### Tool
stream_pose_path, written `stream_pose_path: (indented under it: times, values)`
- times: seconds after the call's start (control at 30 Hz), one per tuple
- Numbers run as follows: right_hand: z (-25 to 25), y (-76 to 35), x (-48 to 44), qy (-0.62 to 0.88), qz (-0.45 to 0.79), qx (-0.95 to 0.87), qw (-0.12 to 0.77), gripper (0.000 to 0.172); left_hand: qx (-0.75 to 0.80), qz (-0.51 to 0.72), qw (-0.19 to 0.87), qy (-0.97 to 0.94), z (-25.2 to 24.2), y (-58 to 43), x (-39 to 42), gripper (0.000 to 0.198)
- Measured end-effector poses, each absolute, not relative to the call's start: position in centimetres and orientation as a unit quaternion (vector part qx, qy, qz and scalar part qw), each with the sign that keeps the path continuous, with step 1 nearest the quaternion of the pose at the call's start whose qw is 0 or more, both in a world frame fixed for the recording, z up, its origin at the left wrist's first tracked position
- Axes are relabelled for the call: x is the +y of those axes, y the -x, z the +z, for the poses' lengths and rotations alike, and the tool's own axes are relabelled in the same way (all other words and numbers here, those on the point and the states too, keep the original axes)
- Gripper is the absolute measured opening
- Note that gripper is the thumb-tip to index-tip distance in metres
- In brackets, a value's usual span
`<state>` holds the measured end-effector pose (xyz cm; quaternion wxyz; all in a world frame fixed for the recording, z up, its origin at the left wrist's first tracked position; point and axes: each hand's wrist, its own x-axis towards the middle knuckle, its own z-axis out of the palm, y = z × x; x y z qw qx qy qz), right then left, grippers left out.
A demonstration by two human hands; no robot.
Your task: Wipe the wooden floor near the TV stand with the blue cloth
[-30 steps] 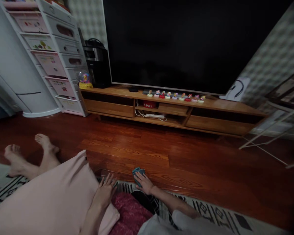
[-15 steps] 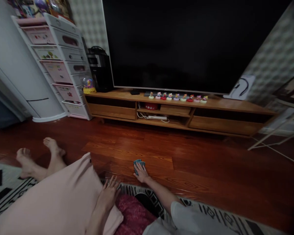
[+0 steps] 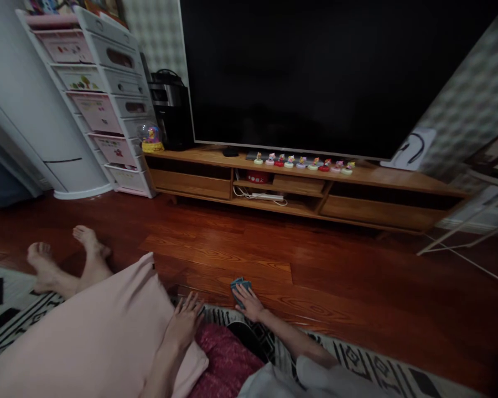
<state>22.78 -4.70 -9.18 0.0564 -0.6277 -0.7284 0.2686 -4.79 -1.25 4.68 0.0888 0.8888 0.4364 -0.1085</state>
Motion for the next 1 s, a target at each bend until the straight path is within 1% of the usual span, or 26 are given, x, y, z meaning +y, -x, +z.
stream_pose_path:
  times: [0.17, 0.27, 0.33, 0.47, 0.57, 0.63, 0.73, 0.8, 0.87, 0.93, 1.0]
  values:
    - [-7.5, -21.1, 1.9, 0.678, 0.275, -0.680, 0.050, 0.064, 0.439, -0.105, 0.084, -0.888, 4.3, 4.9, -1.1, 0.046]
    - [-7.4, -20.4, 2.9, 0.676, 0.277, -0.681, 0.051, 0.064, 0.443, -0.108, 0.086, -0.886, 4.2, 4.8, -1.0, 0.046]
    - [-7.9, -20.5, 1.6, 0.658, 0.278, -0.699, 0.048, 0.065, 0.443, -0.112, 0.085, -0.886, 4.2, 4.8, -1.0, 0.046]
    - [-9.4, -21.6, -3.6, 0.596, 0.281, -0.751, 0.045, 0.068, 0.440, -0.107, 0.083, -0.888, 4.1, 4.7, -1.0, 0.047]
    - [-10.2, -22.5, -6.9, 0.586, 0.286, -0.757, 0.045, 0.068, 0.438, -0.095, 0.089, -0.890, 4.0, 4.9, -1.1, 0.047]
    - [-10.3, -22.8, -7.5, 0.588, 0.286, -0.755, 0.048, 0.066, 0.436, -0.090, 0.093, -0.891, 4.0, 4.9, -1.1, 0.047]
    - [-9.5, -22.7, -5.9, 0.598, 0.281, -0.749, 0.059, 0.065, 0.436, -0.099, 0.099, -0.889, 4.3, 4.9, -1.2, 0.047]
    - [-8.5, -22.3, -3.5, 0.618, 0.274, -0.734, 0.058, 0.064, 0.442, -0.112, 0.118, -0.882, 5.2, 4.5, -1.3, 0.048]
    - [-7.6, -21.9, -0.9, 0.646, 0.270, -0.712, 0.048, 0.063, 0.440, -0.115, 0.155, -0.877, 7.2, 3.8, -1.6, 0.051]
    - [-7.1, -21.3, 1.1, 0.664, 0.267, -0.697, 0.039, 0.062, 0.411, -0.091, 0.195, -0.886, 10.4, 3.1, -2.2, 0.051]
    - [-7.1, -20.8, 2.1, 0.667, 0.266, -0.695, 0.035, 0.061, 0.348, -0.029, 0.215, -0.912, 14.3, 2.8, -3.1, 0.050]
